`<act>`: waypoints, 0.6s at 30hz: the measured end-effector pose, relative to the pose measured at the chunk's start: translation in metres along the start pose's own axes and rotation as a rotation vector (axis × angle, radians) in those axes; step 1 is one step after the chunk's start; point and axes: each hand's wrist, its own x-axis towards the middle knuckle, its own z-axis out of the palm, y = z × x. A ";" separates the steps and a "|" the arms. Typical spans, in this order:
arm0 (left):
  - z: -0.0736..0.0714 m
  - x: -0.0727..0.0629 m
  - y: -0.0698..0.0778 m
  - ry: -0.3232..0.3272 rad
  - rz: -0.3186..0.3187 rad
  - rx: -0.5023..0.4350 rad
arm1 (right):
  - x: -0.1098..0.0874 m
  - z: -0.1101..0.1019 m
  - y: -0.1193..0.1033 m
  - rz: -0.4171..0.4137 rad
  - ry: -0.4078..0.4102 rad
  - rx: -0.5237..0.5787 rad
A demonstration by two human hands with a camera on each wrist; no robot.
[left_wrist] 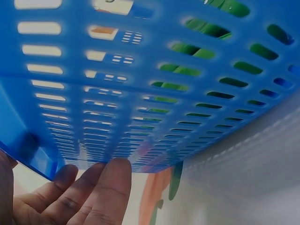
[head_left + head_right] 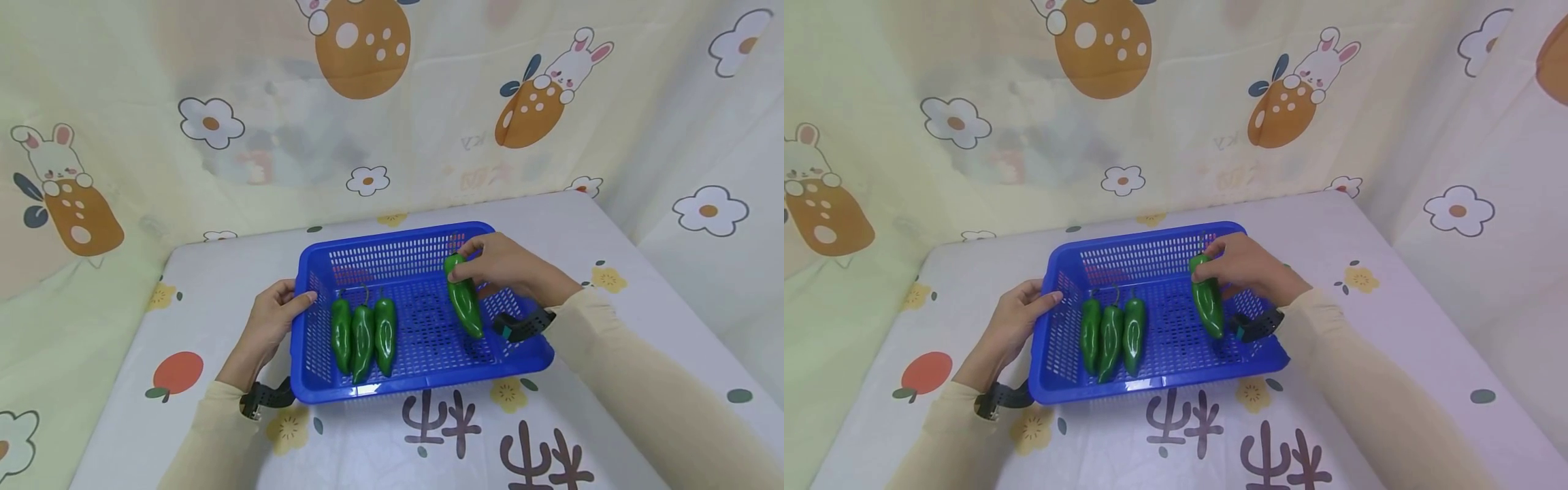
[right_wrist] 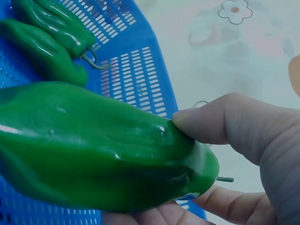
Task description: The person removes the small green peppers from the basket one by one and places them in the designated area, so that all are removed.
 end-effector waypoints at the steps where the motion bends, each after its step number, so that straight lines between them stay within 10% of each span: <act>1: 0.000 0.000 0.000 0.001 0.000 0.003 | -0.001 -0.002 0.000 0.000 0.004 -0.004; 18: 0.001 -0.002 0.002 0.001 -0.010 0.024 | -0.019 -0.036 0.009 0.020 0.065 -0.031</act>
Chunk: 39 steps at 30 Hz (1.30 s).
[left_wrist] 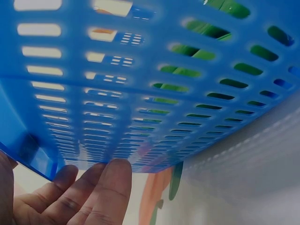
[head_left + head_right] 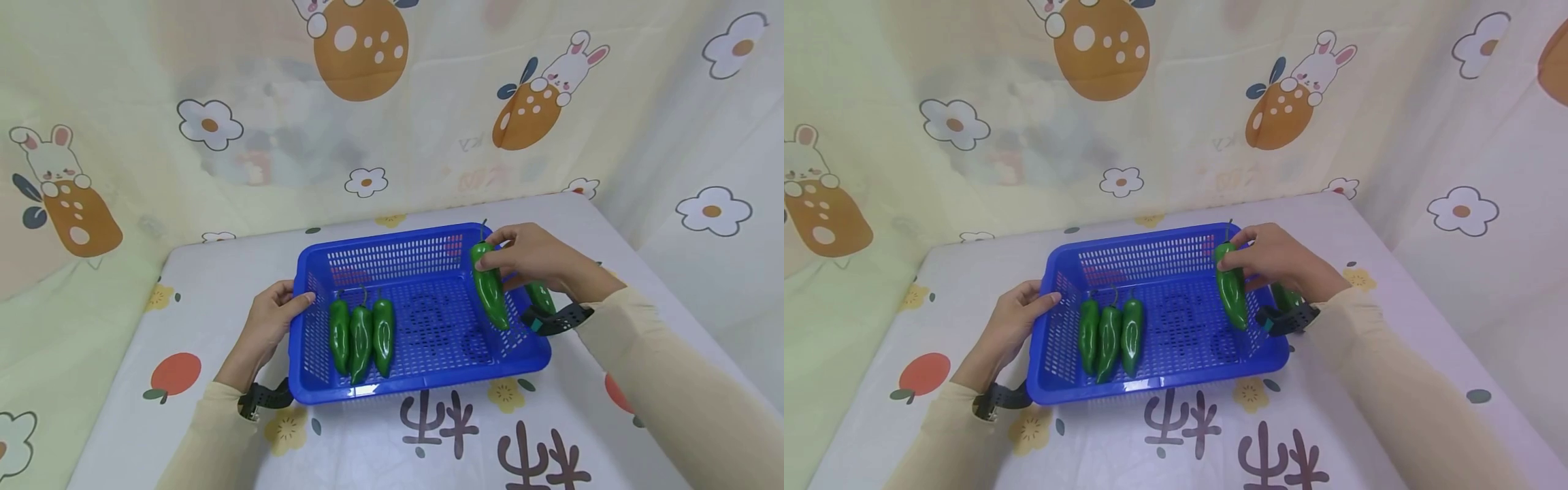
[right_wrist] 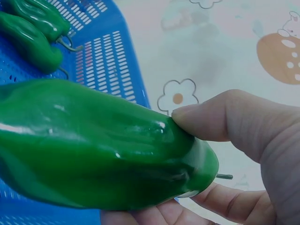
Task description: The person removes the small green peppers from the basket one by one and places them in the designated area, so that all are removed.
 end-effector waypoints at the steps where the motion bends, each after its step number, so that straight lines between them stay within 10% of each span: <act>1: 0.000 0.000 0.000 -0.001 -0.002 -0.001 | -0.001 -0.002 0.000 0.001 0.005 -0.004; 39: 0.000 -0.003 0.003 -0.006 -0.005 -0.007 | -0.006 -0.063 0.060 0.044 0.092 -0.039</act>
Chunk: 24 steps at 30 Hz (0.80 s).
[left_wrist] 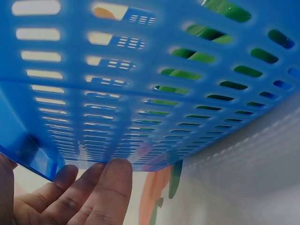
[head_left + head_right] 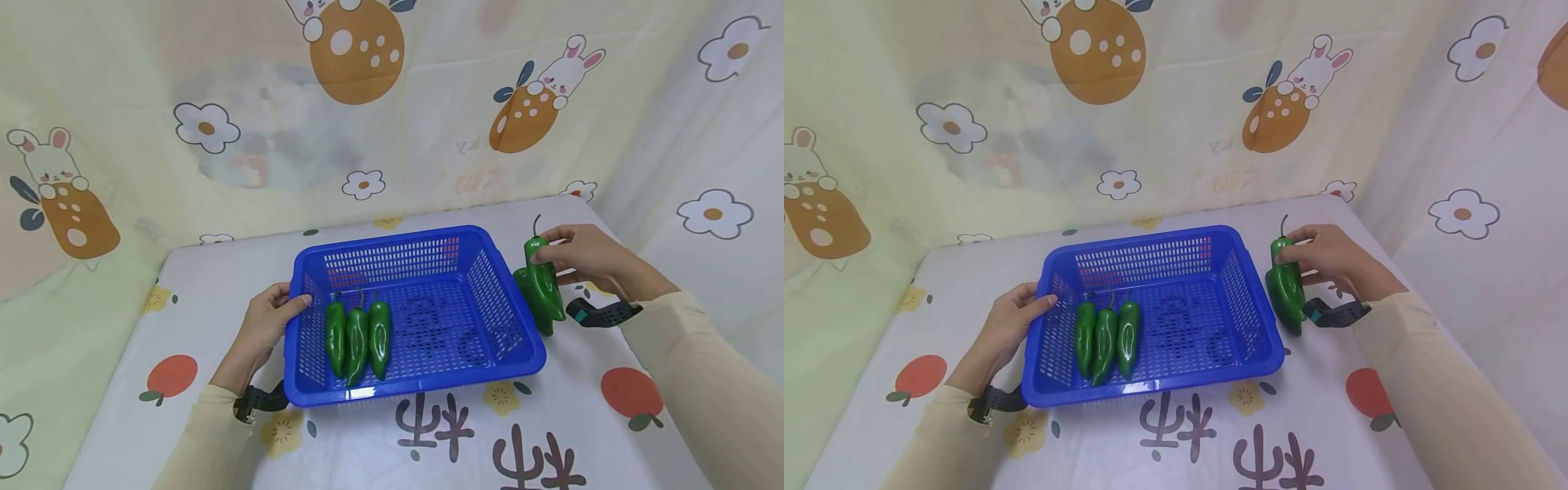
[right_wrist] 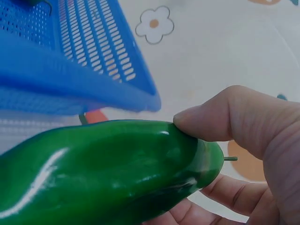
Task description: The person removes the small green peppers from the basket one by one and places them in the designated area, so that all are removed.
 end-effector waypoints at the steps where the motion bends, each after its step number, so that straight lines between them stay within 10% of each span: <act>1: 0.000 0.000 0.000 0.001 -0.001 0.001 | 0.001 0.000 0.002 0.002 0.000 0.001; 24: -0.001 0.002 -0.001 0.006 0.000 0.004 | 0.020 -0.009 0.045 0.081 0.042 -0.030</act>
